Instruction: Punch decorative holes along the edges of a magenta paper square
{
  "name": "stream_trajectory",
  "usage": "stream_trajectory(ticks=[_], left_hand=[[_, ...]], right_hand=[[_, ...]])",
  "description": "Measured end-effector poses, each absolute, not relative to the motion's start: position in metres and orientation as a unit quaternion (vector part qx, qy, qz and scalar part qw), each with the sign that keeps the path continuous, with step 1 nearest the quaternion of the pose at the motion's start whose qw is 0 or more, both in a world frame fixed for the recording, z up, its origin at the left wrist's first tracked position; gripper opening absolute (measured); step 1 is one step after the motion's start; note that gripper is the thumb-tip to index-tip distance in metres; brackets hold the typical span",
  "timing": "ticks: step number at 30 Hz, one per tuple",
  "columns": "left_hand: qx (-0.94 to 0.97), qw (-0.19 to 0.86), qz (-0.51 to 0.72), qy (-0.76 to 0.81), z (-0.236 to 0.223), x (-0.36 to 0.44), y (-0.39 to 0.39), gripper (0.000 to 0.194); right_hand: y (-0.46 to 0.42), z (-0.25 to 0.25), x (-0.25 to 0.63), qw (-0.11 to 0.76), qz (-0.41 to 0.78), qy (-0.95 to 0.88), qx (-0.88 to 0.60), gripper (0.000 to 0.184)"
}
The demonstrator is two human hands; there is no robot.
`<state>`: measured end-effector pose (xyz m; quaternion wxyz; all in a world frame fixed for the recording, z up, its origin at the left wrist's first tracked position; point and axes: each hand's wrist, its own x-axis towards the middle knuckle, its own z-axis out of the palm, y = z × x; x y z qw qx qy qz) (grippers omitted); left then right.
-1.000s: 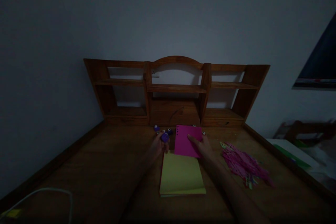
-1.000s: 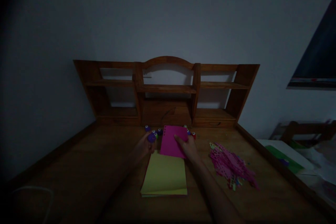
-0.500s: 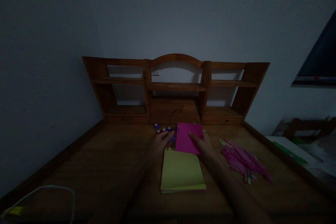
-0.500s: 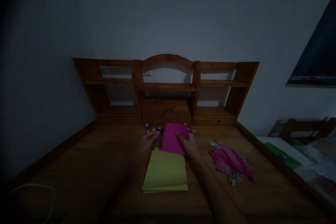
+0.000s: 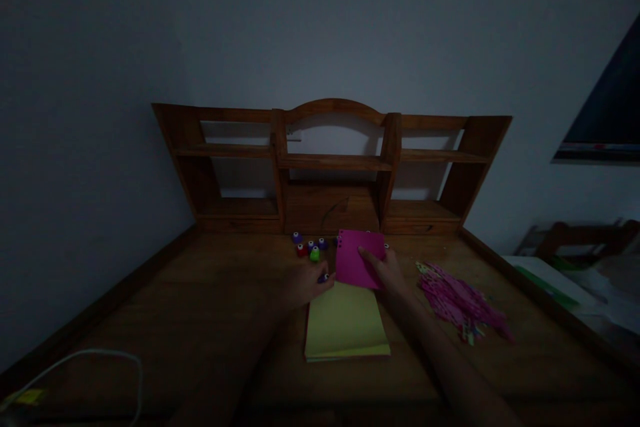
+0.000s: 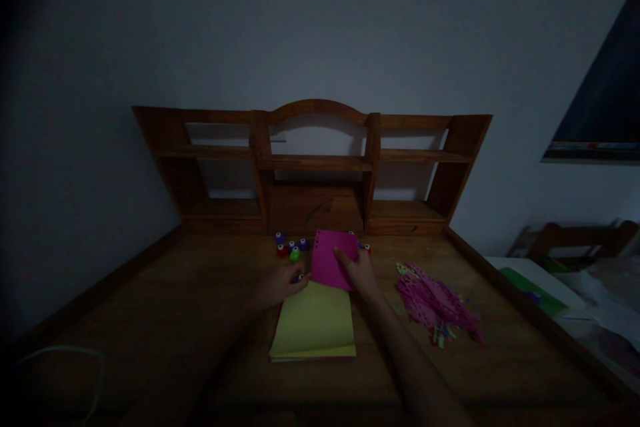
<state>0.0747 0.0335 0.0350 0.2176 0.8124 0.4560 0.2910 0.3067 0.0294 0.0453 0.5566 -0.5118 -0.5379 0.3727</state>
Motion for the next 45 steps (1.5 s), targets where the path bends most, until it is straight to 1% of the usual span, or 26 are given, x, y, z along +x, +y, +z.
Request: stream_trajectory(ticks=[2,3,5,8,11,16,22,25,29,33,38,41,45], left_hand=[[0.806,0.198,0.318,0.458,0.034,0.076,0.034,0.034],[0.792,0.207,0.345,0.460,0.034,0.077,0.035,0.035],[0.735,0.269,0.417,0.462,0.034,0.080,0.037,0.037],[0.621,0.405,0.502,0.445,0.032,0.086,0.043,0.039],[0.543,0.507,0.518,0.423,0.029,0.088,0.051,0.040],[0.499,0.606,0.499,0.366,0.029,0.085,0.056,0.040],[0.477,0.629,0.523,0.320,0.024,0.084,0.057,0.044],[0.482,0.625,0.530,0.312,0.018,0.085,0.060,0.043],[0.499,0.617,0.529,0.301,0.017,0.086,0.060,0.043],[0.486,0.643,0.522,0.278,0.023,0.085,0.054,0.038],[0.484,0.655,0.527,0.245,0.024,0.084,0.052,0.030],[0.475,0.658,0.527,0.253,0.021,0.083,0.055,0.028],[0.470,0.658,0.528,0.260,0.019,0.082,0.056,0.027]], right_hand=[[0.029,0.047,0.307,0.555,0.384,-0.532,-0.512,0.039],[0.029,0.047,0.308,0.555,0.387,-0.531,-0.510,0.039],[0.029,0.048,0.308,0.556,0.387,-0.530,-0.511,0.038],[0.029,0.047,0.308,0.555,0.391,-0.523,-0.515,0.038],[0.029,0.045,0.307,0.561,0.402,-0.520,-0.503,0.041],[0.026,0.049,0.304,0.555,0.416,-0.526,-0.493,0.043],[0.022,0.053,0.299,0.555,0.410,-0.526,-0.497,0.043],[0.021,0.054,0.297,0.555,0.402,-0.527,-0.503,0.041],[0.020,0.055,0.296,0.555,0.398,-0.525,-0.508,0.043],[0.018,0.056,0.294,0.567,0.397,-0.519,-0.502,0.047],[0.015,0.061,0.294,0.562,0.394,-0.518,-0.510,0.047],[0.016,0.061,0.296,0.568,0.380,-0.522,-0.511,0.046],[0.020,0.054,0.299,0.557,0.390,-0.542,-0.494,0.045]])
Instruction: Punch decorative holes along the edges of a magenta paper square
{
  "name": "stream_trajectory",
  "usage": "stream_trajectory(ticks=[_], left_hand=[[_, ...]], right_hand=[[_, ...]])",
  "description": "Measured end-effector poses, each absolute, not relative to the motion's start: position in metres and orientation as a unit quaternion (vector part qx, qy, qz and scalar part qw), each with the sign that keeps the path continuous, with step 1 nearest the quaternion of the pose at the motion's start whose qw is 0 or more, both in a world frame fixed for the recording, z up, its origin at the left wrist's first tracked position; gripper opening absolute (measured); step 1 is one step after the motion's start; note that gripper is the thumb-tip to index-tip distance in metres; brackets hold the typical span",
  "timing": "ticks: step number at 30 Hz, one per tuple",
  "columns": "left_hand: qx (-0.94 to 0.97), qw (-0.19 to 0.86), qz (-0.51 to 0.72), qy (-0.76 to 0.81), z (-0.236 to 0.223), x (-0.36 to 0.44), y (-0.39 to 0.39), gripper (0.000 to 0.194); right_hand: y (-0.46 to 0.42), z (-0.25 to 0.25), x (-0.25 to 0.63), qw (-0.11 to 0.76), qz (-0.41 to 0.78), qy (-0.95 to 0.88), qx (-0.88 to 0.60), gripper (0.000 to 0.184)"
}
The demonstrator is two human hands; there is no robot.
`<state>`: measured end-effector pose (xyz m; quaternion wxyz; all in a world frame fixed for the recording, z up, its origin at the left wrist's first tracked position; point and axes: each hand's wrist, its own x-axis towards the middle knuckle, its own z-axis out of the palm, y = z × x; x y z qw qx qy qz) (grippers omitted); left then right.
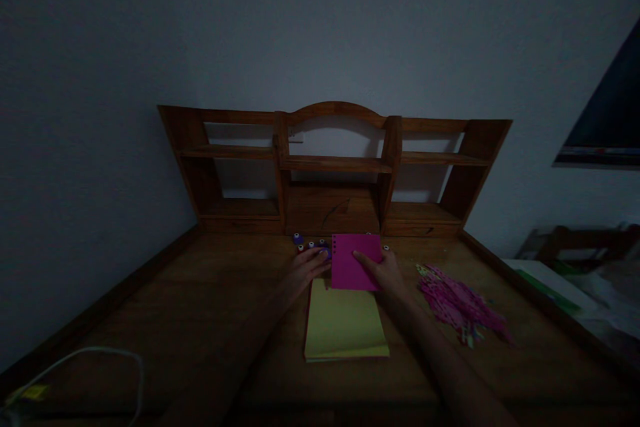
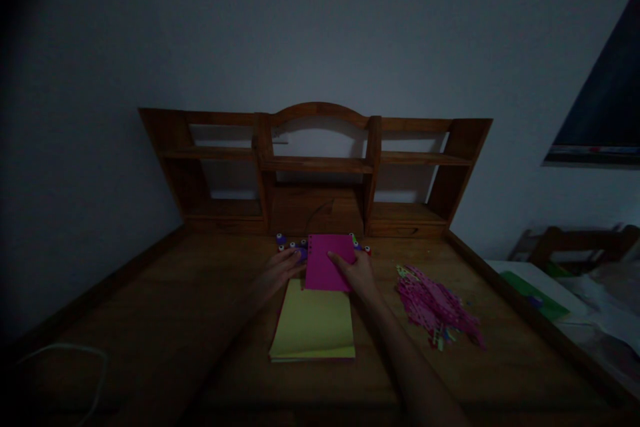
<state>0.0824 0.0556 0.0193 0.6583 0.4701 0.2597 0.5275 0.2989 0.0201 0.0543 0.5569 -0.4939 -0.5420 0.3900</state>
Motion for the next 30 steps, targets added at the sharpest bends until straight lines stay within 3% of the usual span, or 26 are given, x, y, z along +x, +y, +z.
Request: stream_trajectory(ticks=[19,30], left_hand=[[0.527,0.650,0.466,0.286,0.030,0.087,0.044,0.041],[0.573,0.612,0.448,0.309,0.028,0.087,0.044,0.038]], right_hand=[[0.023,0.047,0.297,0.547,0.391,-0.557,-0.486,0.047],[0.024,0.041,0.298,0.539,0.399,-0.560,-0.486,0.046]])
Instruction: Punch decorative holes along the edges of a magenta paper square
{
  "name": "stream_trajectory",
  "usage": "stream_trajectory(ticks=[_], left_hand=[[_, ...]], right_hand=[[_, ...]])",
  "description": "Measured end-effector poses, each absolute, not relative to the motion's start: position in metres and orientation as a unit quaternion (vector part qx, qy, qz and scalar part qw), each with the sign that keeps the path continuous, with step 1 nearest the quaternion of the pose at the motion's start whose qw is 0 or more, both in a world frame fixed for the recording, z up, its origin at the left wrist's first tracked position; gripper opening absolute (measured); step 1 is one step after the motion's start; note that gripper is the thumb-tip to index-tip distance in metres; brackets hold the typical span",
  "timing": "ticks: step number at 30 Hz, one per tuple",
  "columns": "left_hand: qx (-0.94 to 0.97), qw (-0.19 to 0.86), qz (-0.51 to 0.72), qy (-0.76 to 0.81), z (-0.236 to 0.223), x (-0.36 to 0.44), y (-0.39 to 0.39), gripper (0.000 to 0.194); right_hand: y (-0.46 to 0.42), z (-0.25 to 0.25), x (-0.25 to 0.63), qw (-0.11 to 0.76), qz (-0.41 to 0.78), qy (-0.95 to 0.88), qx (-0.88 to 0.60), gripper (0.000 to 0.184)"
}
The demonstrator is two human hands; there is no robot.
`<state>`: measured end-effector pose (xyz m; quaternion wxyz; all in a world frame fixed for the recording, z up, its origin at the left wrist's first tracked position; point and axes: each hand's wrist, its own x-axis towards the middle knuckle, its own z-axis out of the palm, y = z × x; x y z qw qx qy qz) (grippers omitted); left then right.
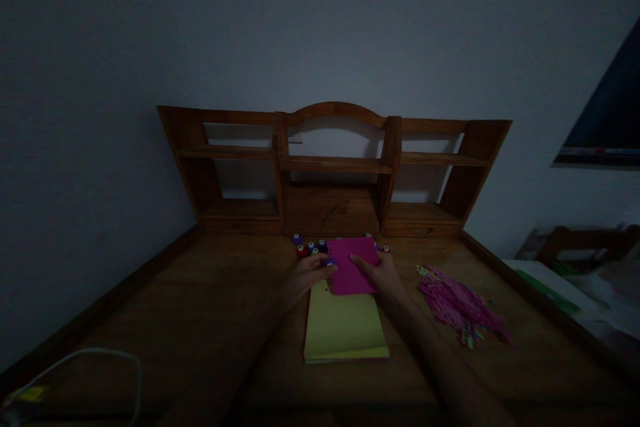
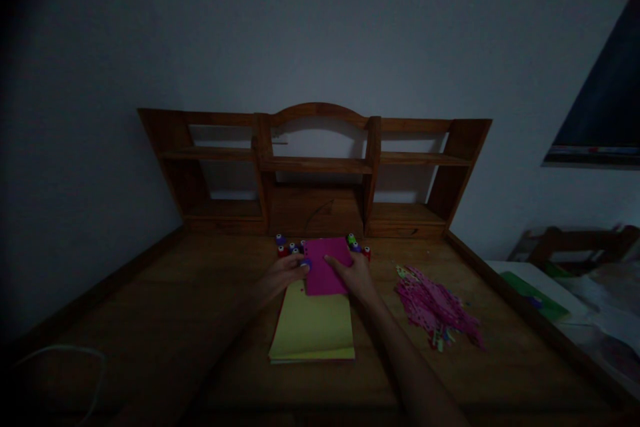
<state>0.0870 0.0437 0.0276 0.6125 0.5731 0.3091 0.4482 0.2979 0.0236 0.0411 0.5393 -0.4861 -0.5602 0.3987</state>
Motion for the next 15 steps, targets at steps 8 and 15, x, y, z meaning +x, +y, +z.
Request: stream_trajectory(ticks=[8,15], left_hand=[[0.586,0.607,0.433,0.315,0.0280,0.0866,0.0441,0.040],[0.592,0.609,0.426,0.314,0.0282,0.0852,0.0447,0.043]], right_hand=[[0.0259,0.0392,0.2992,0.528,0.408,-0.557,-0.495,0.048],[0.0268,0.0359,0.2997,0.522,0.413,-0.559,-0.494,0.047]])
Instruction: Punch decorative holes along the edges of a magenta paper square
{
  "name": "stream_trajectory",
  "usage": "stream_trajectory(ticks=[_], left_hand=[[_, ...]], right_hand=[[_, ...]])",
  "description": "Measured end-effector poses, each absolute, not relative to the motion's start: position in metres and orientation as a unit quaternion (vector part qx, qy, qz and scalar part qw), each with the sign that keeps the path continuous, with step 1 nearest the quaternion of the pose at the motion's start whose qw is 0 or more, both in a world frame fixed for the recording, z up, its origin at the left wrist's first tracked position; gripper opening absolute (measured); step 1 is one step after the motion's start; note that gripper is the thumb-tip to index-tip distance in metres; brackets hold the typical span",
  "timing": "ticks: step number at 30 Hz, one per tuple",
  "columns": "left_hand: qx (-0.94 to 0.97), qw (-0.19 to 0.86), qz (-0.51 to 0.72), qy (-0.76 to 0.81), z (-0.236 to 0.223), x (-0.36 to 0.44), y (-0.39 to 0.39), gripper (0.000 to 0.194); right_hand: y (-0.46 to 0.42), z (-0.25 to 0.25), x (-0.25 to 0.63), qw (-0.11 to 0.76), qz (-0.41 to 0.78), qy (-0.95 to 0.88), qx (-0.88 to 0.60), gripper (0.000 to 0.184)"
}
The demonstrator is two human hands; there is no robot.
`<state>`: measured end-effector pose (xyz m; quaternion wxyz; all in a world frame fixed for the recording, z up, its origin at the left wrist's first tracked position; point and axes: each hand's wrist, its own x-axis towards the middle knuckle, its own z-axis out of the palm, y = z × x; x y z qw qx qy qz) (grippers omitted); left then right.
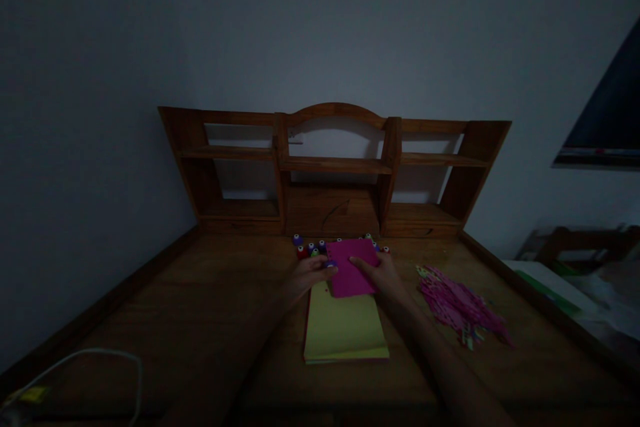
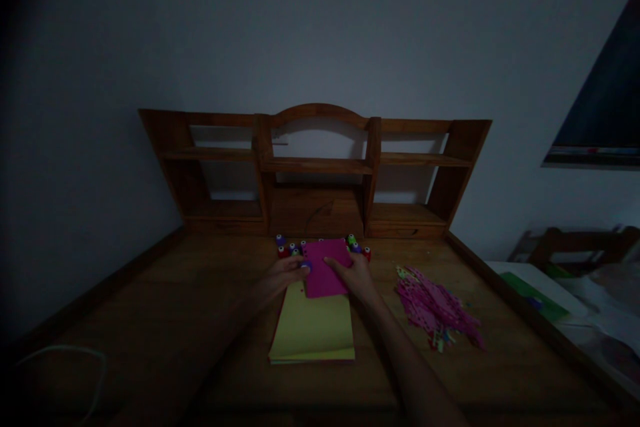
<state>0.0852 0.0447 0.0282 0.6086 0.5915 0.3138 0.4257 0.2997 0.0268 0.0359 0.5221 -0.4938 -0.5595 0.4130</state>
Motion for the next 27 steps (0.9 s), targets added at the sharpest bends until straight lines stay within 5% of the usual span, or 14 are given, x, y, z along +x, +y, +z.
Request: stream_trajectory(ticks=[27], left_hand=[[0.600,0.584,0.429,0.340,0.0341,0.0798,0.0457,0.037]], right_hand=[[0.0282,0.0318,0.2975,0.495,0.405,-0.601,-0.479,0.044]])
